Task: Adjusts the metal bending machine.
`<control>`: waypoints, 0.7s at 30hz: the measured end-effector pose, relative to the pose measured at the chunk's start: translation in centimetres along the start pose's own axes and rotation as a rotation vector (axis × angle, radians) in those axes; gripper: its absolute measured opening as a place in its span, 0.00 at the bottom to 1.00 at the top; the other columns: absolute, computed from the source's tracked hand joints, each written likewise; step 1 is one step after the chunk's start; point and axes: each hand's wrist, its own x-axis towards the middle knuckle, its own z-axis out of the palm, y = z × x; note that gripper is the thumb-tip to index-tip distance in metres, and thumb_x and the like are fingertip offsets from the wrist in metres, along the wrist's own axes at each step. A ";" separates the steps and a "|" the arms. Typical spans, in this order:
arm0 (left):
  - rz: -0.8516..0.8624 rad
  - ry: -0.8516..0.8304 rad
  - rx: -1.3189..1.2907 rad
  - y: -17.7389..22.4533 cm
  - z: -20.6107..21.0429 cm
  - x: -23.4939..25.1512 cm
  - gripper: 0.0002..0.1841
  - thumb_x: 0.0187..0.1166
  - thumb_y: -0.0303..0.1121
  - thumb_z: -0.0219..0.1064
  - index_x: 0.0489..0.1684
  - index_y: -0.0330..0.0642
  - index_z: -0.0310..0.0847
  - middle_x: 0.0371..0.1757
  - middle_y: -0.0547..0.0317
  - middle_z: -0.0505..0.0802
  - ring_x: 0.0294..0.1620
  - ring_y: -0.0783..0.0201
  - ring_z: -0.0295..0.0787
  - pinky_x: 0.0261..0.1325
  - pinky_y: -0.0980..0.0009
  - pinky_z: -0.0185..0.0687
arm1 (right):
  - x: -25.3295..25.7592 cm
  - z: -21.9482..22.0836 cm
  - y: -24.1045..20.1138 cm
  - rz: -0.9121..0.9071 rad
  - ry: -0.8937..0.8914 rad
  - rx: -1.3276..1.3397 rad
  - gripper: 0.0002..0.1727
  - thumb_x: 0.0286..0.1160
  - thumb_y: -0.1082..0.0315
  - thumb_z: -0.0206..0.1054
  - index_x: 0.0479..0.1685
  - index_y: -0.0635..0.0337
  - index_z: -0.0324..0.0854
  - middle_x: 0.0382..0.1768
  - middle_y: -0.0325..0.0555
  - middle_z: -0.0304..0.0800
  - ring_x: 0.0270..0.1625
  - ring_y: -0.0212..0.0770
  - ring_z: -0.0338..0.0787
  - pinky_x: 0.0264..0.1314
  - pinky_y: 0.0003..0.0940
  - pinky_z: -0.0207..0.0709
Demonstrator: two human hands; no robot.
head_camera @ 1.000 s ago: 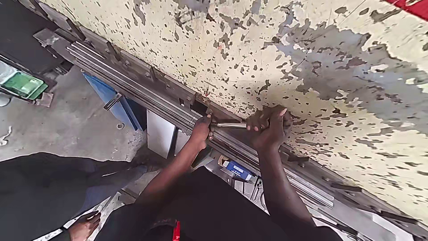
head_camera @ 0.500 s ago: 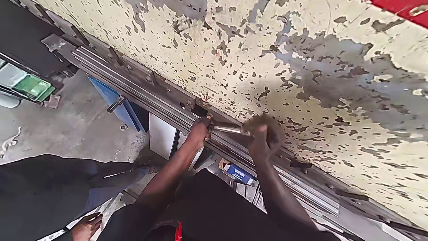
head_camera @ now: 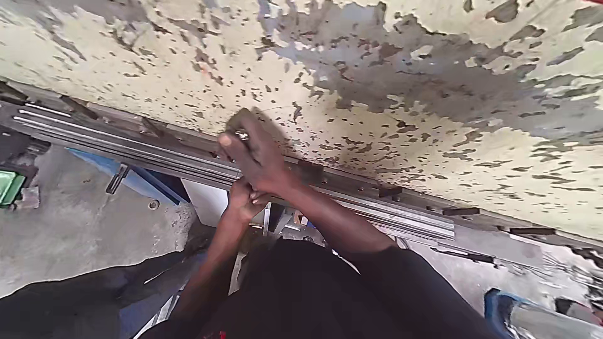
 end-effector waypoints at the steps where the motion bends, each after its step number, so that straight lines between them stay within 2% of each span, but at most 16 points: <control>1: -0.041 0.012 0.032 -0.5 -0.2 0.0 0.29 0.92 0.51 0.40 0.19 0.52 0.78 0.12 0.70 0.74 0.08 0.77 0.65 0.12 0.82 0.62 | -0.9 -1.2 0.3 0.024 0.025 0.019 0.11 0.89 0.65 0.58 0.48 0.66 0.74 0.24 0.43 0.78 0.21 0.35 0.78 0.23 0.34 0.78; 4: -0.124 0.135 0.143 -3.2 -0.6 -0.5 0.24 0.94 0.46 0.42 0.26 0.52 0.77 0.14 0.71 0.73 0.09 0.78 0.64 0.12 0.83 0.62 | -3.5 -4.0 0.9 0.126 -0.044 -0.111 0.13 0.91 0.63 0.55 0.47 0.66 0.77 0.30 0.45 0.79 0.28 0.39 0.81 0.31 0.39 0.81; 6: -0.140 0.173 0.256 -5.1 0.6 -0.7 0.22 0.94 0.43 0.41 0.29 0.52 0.77 0.16 0.71 0.76 0.11 0.78 0.65 0.14 0.83 0.64 | -6.5 -6.6 -0.9 0.156 -0.029 -0.076 0.17 0.92 0.60 0.52 0.44 0.64 0.79 0.24 0.43 0.79 0.24 0.37 0.81 0.26 0.38 0.79; 7: -0.145 0.183 0.312 -6.5 1.3 -1.2 0.22 0.94 0.42 0.40 0.33 0.50 0.79 0.18 0.69 0.79 0.12 0.77 0.67 0.16 0.82 0.65 | -9.3 -7.9 -1.9 0.169 0.033 0.009 0.19 0.91 0.57 0.51 0.41 0.61 0.79 0.22 0.40 0.78 0.22 0.34 0.79 0.23 0.34 0.77; 9: -0.133 0.167 0.452 -9.0 2.6 -1.2 0.21 0.95 0.41 0.40 0.41 0.45 0.80 0.22 0.66 0.84 0.15 0.75 0.73 0.18 0.80 0.70 | -15.2 -10.9 -2.6 0.176 0.228 0.240 0.21 0.89 0.48 0.57 0.31 0.50 0.83 0.22 0.32 0.81 0.23 0.28 0.81 0.26 0.29 0.80; 10: -0.105 0.136 0.506 -10.0 2.9 -0.8 0.20 0.95 0.40 0.42 0.45 0.42 0.81 0.24 0.63 0.85 0.17 0.73 0.76 0.20 0.78 0.74 | -17.8 -12.4 -2.5 0.205 0.335 0.367 0.24 0.85 0.41 0.60 0.25 0.44 0.84 0.20 0.28 0.82 0.24 0.27 0.82 0.29 0.29 0.82; 11: -0.072 0.113 0.557 -11.0 3.2 -0.4 0.19 0.95 0.39 0.45 0.46 0.39 0.81 0.25 0.60 0.86 0.18 0.71 0.77 0.21 0.76 0.75 | -19.9 -13.8 -2.4 0.234 0.439 0.464 0.27 0.83 0.36 0.59 0.18 0.41 0.80 0.16 0.26 0.77 0.22 0.28 0.80 0.31 0.33 0.82; 13: -0.031 0.095 0.650 -12.6 4.0 0.0 0.19 0.95 0.40 0.46 0.48 0.37 0.82 0.24 0.57 0.85 0.18 0.69 0.77 0.23 0.74 0.77 | -22.9 -15.9 -1.9 0.271 0.619 0.591 0.31 0.85 0.36 0.54 0.12 0.41 0.72 0.11 0.27 0.68 0.19 0.31 0.76 0.36 0.39 0.82; 17: 0.026 0.150 0.726 -13.9 5.7 1.5 0.19 0.96 0.40 0.49 0.51 0.35 0.83 0.24 0.53 0.87 0.18 0.66 0.80 0.23 0.73 0.79 | -24.8 -18.4 0.2 0.276 0.819 0.750 0.34 0.92 0.40 0.37 0.13 0.44 0.68 0.11 0.31 0.65 0.21 0.36 0.76 0.44 0.44 0.83; 21: 0.034 0.181 0.802 -13.8 6.7 2.3 0.19 0.95 0.40 0.49 0.51 0.35 0.83 0.23 0.54 0.86 0.17 0.66 0.78 0.23 0.72 0.79 | -25.2 -18.9 1.1 0.274 0.882 0.802 0.35 0.93 0.39 0.35 0.13 0.43 0.68 0.12 0.31 0.67 0.23 0.36 0.77 0.45 0.44 0.82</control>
